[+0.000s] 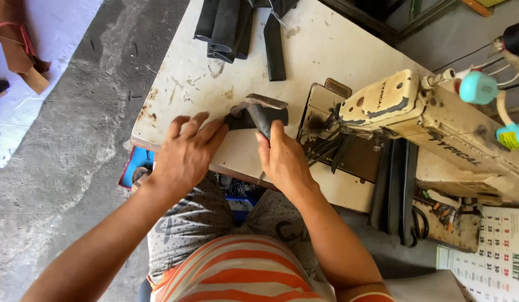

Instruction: The person folds strips of leather, taps them with a hammer on a work surface, and threads them through the hardware of a sewing machine.

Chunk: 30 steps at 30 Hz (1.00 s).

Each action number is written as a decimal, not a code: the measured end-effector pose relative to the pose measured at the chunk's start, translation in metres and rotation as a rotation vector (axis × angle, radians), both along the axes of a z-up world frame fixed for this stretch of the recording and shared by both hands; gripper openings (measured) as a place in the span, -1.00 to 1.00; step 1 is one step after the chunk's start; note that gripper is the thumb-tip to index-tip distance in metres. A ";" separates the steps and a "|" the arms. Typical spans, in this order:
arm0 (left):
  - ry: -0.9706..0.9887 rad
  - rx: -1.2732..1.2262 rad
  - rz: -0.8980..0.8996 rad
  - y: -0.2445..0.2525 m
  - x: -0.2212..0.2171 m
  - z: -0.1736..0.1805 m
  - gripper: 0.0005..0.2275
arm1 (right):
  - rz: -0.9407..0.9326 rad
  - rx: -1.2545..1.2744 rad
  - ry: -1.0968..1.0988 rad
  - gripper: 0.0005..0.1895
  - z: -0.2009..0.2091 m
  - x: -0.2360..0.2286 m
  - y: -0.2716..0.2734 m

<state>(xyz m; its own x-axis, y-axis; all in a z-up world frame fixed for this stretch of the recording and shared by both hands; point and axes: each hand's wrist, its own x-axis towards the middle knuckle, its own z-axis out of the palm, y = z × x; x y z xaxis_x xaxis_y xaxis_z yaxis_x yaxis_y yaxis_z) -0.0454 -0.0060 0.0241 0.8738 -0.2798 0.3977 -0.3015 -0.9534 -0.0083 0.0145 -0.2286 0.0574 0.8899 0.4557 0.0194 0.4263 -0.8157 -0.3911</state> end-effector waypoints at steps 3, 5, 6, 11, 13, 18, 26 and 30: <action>0.040 -0.011 0.028 -0.001 -0.016 0.003 -0.59 | 0.011 0.032 -0.048 -0.56 -0.012 0.000 -0.007; 0.003 -0.010 0.049 -0.003 -0.015 0.002 -0.60 | 0.026 0.116 -0.046 -0.59 -0.014 0.005 -0.010; 0.004 -0.008 0.053 -0.003 -0.013 0.001 -0.60 | 0.030 0.118 -0.045 -0.59 -0.009 0.001 -0.010; 0.064 -0.038 0.056 -0.005 -0.012 0.006 -0.58 | 0.006 0.161 -0.005 -0.60 0.009 -0.018 -0.006; 0.047 -0.040 0.042 -0.005 -0.015 0.004 -0.59 | 0.045 0.139 -0.054 -0.64 0.012 -0.016 -0.007; 0.006 -0.058 0.047 -0.001 -0.012 0.000 -0.59 | -0.019 0.297 -0.201 -0.64 -0.002 -0.020 -0.007; -0.009 -0.104 0.054 -0.003 -0.013 -0.004 -0.60 | -0.051 0.257 -0.182 -0.64 -0.021 -0.032 -0.017; -0.005 -0.101 0.082 -0.003 -0.009 0.003 -0.62 | 0.081 0.138 -0.056 -0.53 0.009 -0.022 0.000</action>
